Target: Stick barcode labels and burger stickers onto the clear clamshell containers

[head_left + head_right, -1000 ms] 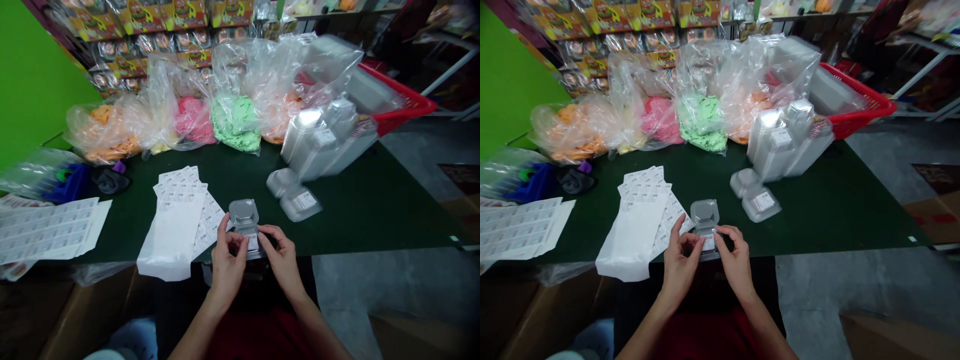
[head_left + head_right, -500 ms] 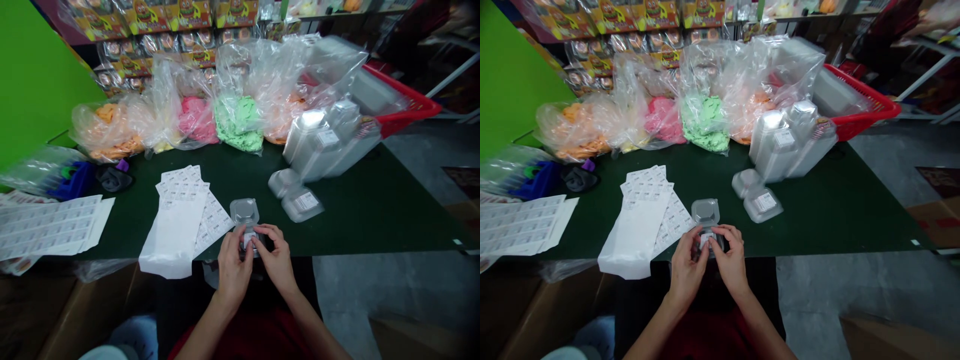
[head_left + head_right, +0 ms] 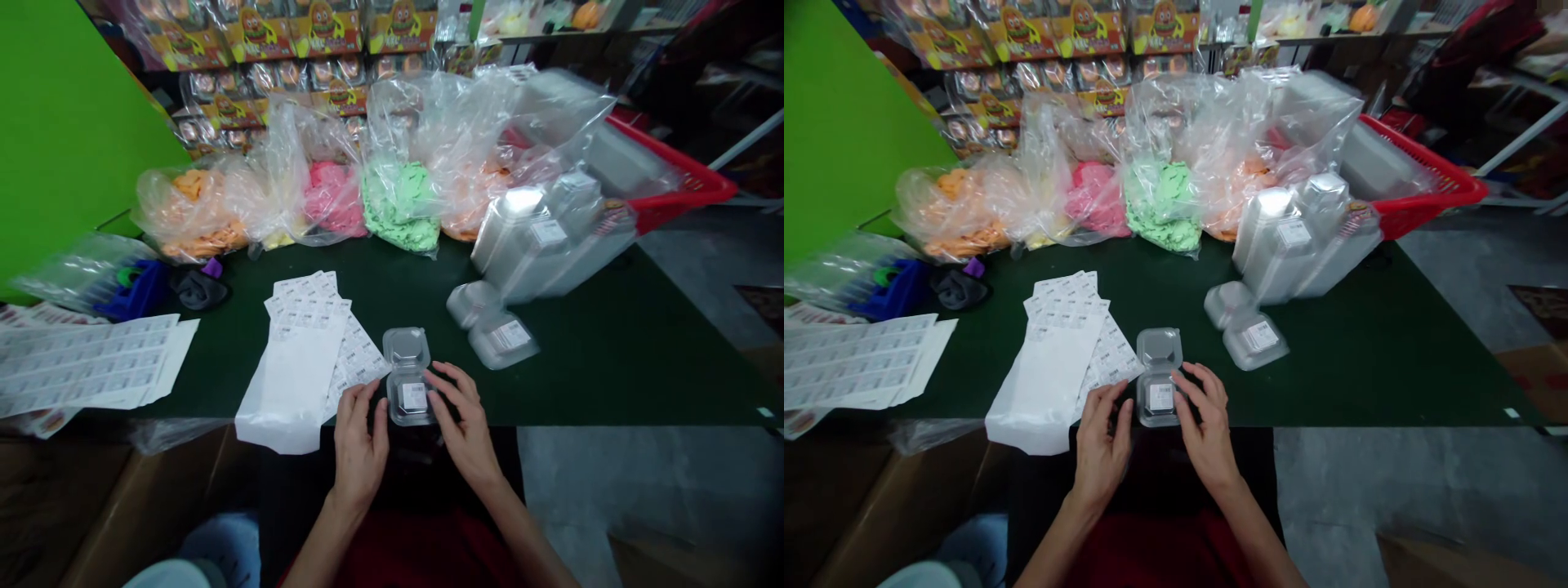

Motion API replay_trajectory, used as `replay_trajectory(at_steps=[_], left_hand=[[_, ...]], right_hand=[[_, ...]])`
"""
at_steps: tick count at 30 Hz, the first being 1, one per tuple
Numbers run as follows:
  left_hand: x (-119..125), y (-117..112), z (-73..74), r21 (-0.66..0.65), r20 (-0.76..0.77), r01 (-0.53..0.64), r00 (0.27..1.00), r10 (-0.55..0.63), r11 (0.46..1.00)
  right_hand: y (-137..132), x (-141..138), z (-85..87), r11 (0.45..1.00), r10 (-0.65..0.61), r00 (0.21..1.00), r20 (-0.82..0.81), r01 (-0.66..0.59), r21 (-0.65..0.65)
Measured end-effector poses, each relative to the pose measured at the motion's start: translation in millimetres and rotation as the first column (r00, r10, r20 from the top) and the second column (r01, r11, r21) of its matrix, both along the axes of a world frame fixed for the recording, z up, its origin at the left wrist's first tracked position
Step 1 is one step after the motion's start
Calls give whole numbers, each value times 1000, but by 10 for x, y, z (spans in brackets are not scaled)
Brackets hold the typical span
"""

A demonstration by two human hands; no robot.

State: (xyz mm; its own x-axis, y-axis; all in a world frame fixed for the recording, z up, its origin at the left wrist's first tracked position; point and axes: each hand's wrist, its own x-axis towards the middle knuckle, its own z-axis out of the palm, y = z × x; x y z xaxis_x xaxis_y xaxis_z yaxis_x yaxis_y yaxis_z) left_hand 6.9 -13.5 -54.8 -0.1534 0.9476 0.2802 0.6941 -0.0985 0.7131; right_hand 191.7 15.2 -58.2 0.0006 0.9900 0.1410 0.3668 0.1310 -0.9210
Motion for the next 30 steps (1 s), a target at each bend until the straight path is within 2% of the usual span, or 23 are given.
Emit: replay_trajectory(at_steps=[4, 7, 11, 14, 17, 21, 23, 25, 27, 30], left_hand=[[12, -14, -8, -86, 74, 14, 997, -7, 996], [76, -7, 18, -136, 214, 38, 977, -8, 990], [148, -23, 126, -184, 399, 60, 917, 19, 981], [189, -44, 194, -161, 412, 101, 911, -26, 982], [207, -19, 146, -97, 307, 149, 945, -112, 984], [188, 73, -37, -21, 19, 224, 974, -224, 974], [174, 101, -83, 5, -39, 221, 975, -221, 975], [162, 101, -69, 34, -39, 193, 981, -192, 981], [143, 85, -13, 50, -26, 165, 986, -164, 985], [48, 73, 88, 70, -11, 103, 995, -102, 992]], right_hand=[[-86, -11, 19, 983, 8, 992, -126, -31, -181], [-126, -111, 37, 980, 18, 992, -128, -43, -196], [-118, -218, 54, 984, -19, 993, -117, -2, -176], [-110, -243, 63, 982, -50, 991, -121, 27, -189], [-114, -192, 115, 989, -81, 992, -98, 68, -132], [13, 154, 316, 992, -111, 992, 63, 108, 60], [190, 455, 424, 980, -155, 962, 224, 121, 160], [425, 782, 473, 970, -200, 898, 393, 125, 208], [669, 1069, 436, 980, -169, 852, 496, 92, 177], [945, 1341, 290, 999, 20, 826, 564, -33, 13]])
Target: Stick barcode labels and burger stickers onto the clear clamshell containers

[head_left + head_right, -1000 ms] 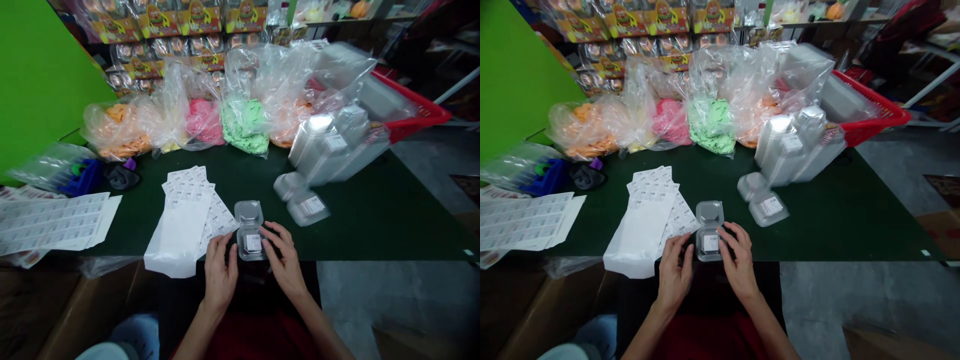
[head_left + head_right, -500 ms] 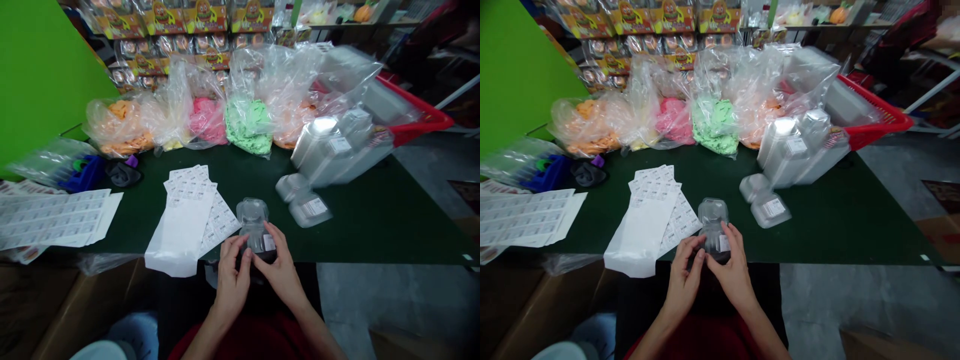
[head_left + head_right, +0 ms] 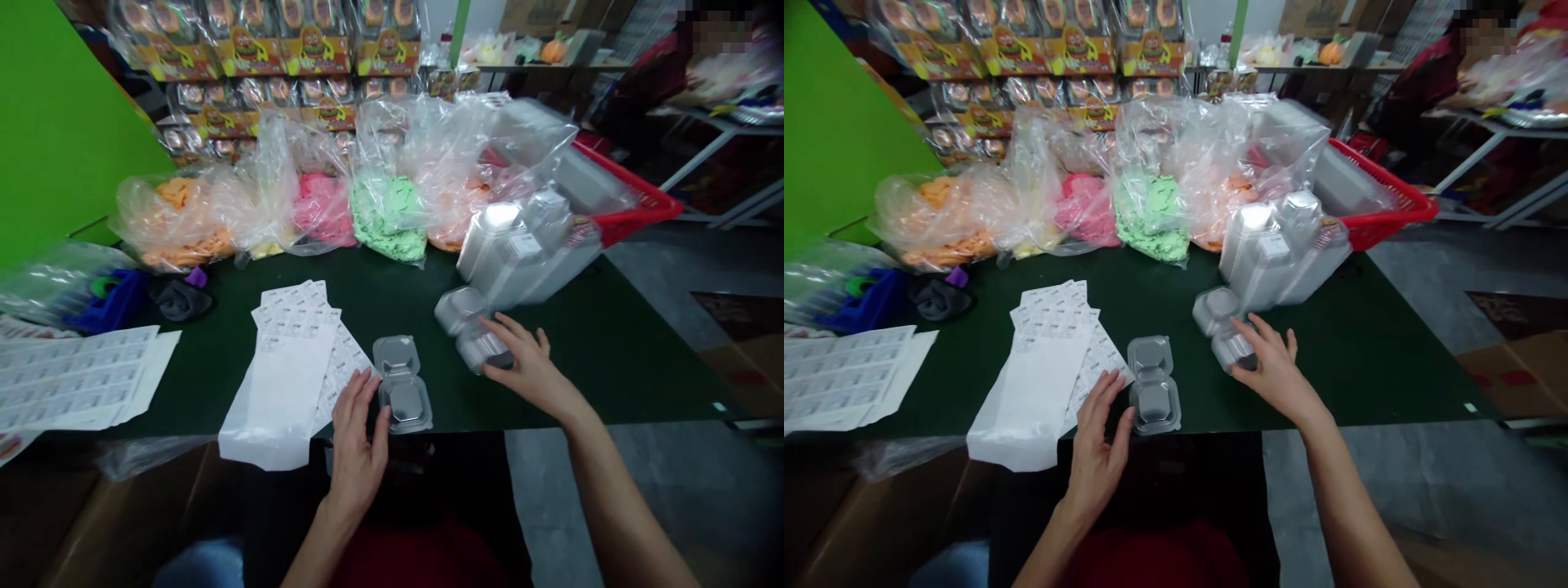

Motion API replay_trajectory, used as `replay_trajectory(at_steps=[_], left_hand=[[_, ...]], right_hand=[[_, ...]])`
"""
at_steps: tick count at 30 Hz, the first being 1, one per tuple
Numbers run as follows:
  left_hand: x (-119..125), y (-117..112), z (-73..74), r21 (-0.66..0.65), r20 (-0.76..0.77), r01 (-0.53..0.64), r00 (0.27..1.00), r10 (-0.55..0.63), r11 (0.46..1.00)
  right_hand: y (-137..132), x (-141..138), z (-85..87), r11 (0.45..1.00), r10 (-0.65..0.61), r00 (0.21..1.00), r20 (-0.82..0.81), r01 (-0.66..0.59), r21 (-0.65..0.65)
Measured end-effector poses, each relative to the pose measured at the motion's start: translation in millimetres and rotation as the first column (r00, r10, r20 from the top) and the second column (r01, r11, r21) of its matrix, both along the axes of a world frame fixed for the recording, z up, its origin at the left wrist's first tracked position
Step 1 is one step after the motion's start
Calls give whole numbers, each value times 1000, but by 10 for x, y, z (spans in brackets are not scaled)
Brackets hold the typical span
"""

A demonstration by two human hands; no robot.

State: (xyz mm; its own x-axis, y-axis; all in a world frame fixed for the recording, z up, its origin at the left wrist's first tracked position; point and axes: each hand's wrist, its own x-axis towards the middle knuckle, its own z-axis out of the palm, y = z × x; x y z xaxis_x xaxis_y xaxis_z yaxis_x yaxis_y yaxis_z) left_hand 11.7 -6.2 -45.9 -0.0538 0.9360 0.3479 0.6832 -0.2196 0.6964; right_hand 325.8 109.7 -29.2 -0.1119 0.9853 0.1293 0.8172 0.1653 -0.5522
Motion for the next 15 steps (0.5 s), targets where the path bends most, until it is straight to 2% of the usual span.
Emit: replay_trajectory(at_steps=[2, 3, 5, 7, 8, 9, 10, 11, 13, 14, 15], left_hand=[[-153, 27, 46, 21, -3, -61, 998, 61, 998], [-264, 54, 56, 32, -10, -95, 995, 95, 995], [-551, 132, 46, 54, -43, -167, 985, 169, 984], [-884, 226, -7, 50, -100, -237, 965, 241, 970], [-1047, 272, -48, 28, -127, -272, 953, 273, 962], [-1196, 314, -94, -2, -158, -282, 947, 278, 959], [-1324, 347, -143, -24, -196, -277, 944, 267, 961], [-1425, 368, -190, -43, -229, -280, 937, 264, 959], [-1546, 358, -265, -70, -267, -257, 936, 230, 964], [-1571, 321, -288, -80, -275, -238, 939, 208, 968], [-1579, 262, -301, -90, -279, -211, 943, 179, 973]], right_hand=[[72, 55, -49, 997, 45, 999, 4, -44, -70], [66, 41, -35, 998, 30, 1000, 4, -30, -59], [-32, -81, 78, 997, -54, 998, -24, 55, 46], [-237, -342, 250, 976, -129, 979, -159, 153, 152], [-372, -526, 326, 978, -115, 951, -286, 159, 137], [-519, -741, 377, 989, -87, 886, -456, 132, 68], [-670, -981, 392, 997, -75, 789, -610, 56, -50], [-817, -1235, 370, 976, -92, 684, -724, -84, -202], [-1063, -1738, 228, 846, -216, 463, -860, -350, -401], [-1153, -1961, 130, 775, -310, 365, -878, -438, -455], [-1218, -2152, 32, 727, -432, 274, -859, -457, -512]])
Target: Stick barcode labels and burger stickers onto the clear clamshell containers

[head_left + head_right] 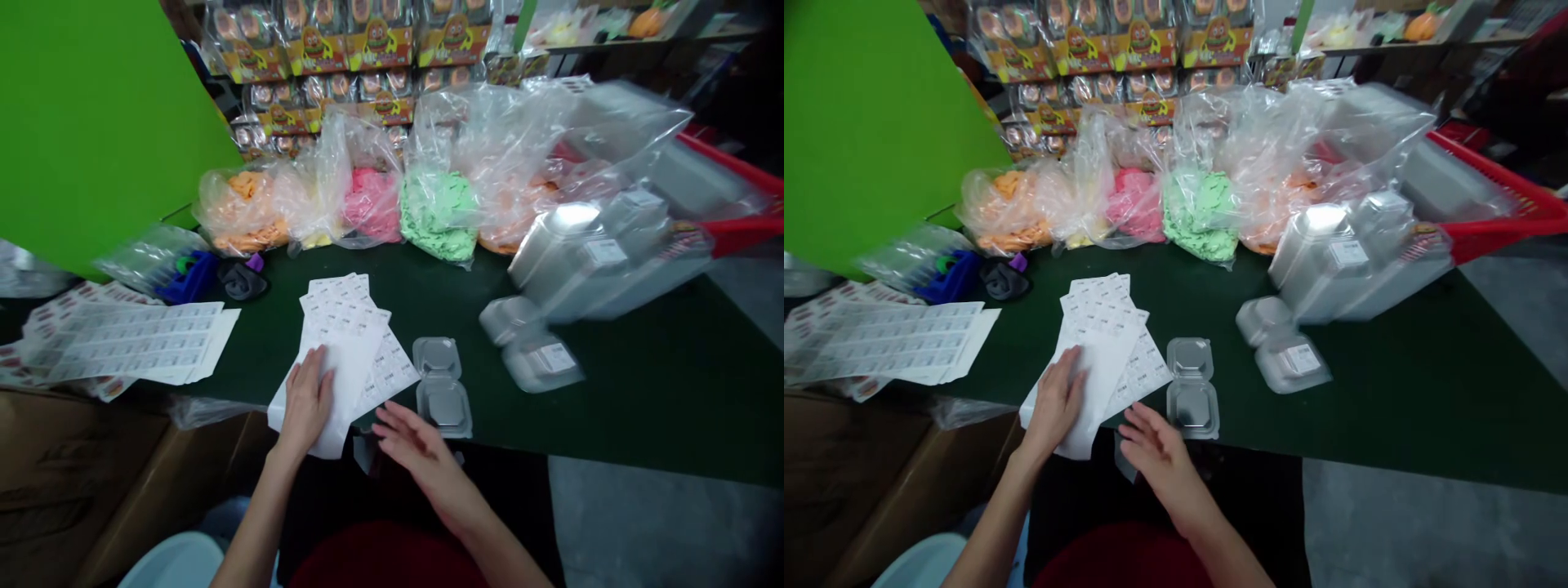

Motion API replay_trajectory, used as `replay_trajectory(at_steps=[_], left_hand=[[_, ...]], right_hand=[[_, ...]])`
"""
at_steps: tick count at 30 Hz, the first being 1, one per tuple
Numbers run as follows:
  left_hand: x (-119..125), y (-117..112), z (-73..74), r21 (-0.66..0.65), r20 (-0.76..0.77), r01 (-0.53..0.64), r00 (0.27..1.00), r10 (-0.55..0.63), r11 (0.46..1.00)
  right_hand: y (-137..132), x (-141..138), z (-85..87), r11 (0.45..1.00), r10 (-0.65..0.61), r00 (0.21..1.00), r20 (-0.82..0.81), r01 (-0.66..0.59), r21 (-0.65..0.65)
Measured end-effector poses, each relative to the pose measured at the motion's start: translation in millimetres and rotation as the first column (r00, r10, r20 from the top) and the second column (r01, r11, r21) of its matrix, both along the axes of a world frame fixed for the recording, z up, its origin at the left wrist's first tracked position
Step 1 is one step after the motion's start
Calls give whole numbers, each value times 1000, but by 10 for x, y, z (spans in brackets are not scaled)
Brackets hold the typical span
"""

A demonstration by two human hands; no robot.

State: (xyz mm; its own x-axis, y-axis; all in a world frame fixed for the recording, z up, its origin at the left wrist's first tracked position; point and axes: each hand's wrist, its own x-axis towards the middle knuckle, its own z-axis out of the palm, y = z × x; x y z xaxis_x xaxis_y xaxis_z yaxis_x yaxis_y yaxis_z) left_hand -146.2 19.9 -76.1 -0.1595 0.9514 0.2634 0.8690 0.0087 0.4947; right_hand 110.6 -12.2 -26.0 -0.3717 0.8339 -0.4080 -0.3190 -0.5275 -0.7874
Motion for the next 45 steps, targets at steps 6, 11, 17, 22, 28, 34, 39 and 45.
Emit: replay_trajectory(at_steps=[6, 11, 17, 22, 28, 34, 39, 45], left_hand=[[9, -635, 25, -1, -8, 104, 994, -104, 995], [67, -880, 168, 66, -12, 117, 993, -117, 991], [423, -579, 582, 167, -12, 317, 948, -319, 934], [534, -411, 704, 162, -80, 483, 875, -477, 860], [534, -385, 597, 98, 48, 420, 904, -425, 902], [418, -120, 404, -44, 683, -161, 716, 148, 986], [298, 214, 197, 106, 819, -493, 536, 205, 864], [536, 69, 163, 396, 462, -319, 880, 114, 861]], right_hand=[[-57, -424, -239, 943, -200, 974, -102, 164, -288], [48, -433, -248, 981, -147, 989, 32, 150, -122], [57, -393, -259, 991, -39, 970, 240, 7, 133], [89, -267, -169, 957, 1, 941, 338, -99, 273], [144, -217, -116, 916, 52, 904, 425, -213, 340], [459, -414, -268, 958, -4, 934, 358, -99, 270], [1146, -696, -345, 939, -157, 906, 393, 15, 343], [1060, -613, -58, 841, -373, 823, 428, 105, 531]])
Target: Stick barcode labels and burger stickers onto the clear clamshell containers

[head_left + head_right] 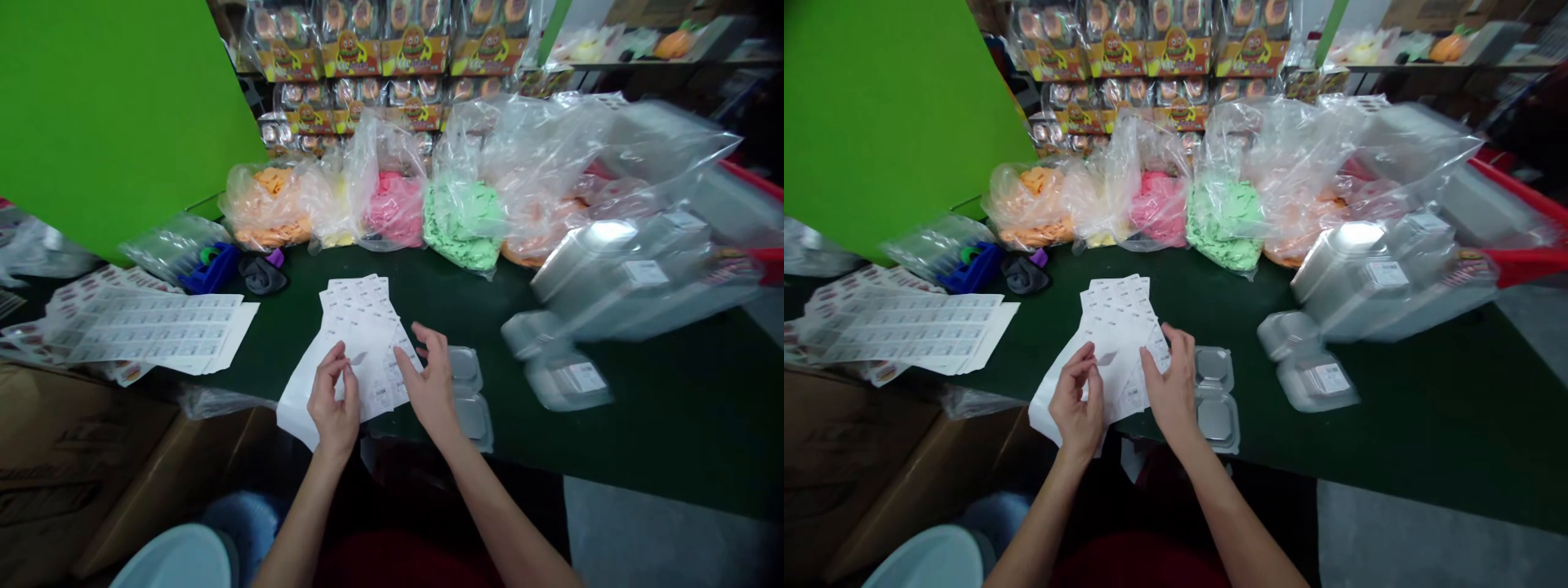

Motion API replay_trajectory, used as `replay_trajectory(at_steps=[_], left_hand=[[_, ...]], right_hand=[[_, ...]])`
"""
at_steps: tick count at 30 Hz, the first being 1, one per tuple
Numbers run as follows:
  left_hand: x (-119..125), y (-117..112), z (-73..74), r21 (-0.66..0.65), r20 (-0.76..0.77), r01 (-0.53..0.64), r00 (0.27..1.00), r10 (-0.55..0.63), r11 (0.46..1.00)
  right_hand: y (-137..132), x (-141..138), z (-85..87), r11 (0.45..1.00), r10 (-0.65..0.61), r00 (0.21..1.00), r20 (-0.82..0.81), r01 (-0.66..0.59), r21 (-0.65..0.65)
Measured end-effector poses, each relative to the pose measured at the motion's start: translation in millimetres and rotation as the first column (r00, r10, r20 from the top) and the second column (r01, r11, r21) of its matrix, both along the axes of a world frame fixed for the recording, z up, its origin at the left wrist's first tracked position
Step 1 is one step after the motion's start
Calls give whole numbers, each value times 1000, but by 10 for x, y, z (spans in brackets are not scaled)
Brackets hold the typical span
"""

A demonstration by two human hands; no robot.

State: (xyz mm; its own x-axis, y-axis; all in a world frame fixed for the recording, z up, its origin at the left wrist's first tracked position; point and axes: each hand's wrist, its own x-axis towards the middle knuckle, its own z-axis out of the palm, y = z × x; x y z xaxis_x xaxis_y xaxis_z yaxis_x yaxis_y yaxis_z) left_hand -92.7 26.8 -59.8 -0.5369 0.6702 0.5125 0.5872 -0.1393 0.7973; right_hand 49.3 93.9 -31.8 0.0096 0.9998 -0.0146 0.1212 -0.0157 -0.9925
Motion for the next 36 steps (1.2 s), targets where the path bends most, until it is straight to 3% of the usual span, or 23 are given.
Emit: replay_trajectory(at_steps=[3, 6, 9, 12, 15, 18, 21, 24, 28, 33, 36], left_hand=[[171, -177, -5, 71, -323, 113, 942, -85, 991], [315, -305, 30, 67, -413, 288, 880, -236, 955], [380, -352, 189, -24, -280, 377, 886, -368, 926], [350, -309, 450, -174, -83, 367, 919, -385, 914], [306, -226, 679, -301, -5, 498, 852, -524, 813], [327, -183, 783, -337, -8, 568, 796, -605, 751], [397, -194, 779, -275, -1, 491, 859, -511, 827], [485, -202, 719, -200, 115, 356, 934, -339, 913], [710, -156, 582, -244, 351, 394, 888, -298, 886], [1138, -97, 405, -255, 583, 481, 769, -264, 839], [1317, -117, 345, -261, 589, 463, 771, -240, 847]], right_hand=[[-319, 87, 77, 979, 129, 981, -143, -150, -139], [-477, 154, 71, 941, 114, 926, -359, -216, -259], [-459, 286, 65, 946, 105, 921, -375, -208, -247], [-412, 472, 117, 924, 263, 928, -264, -321, -206], [-431, 615, 212, 891, 413, 902, -129, -429, -147], [-502, 713, 294, 894, 433, 899, -65, -437, -94], [-564, 880, 308, 936, 324, 940, -102, -335, -106], [-583, 1171, 218, 988, 65, 992, -109, -79, -135], [-591, 1540, -11, 978, -181, 980, -80, 170, -119], [-683, 1611, -209, 972, -200, 976, -82, 187, -141], [-731, 1537, -238, 968, -213, 973, -94, 198, -152]])
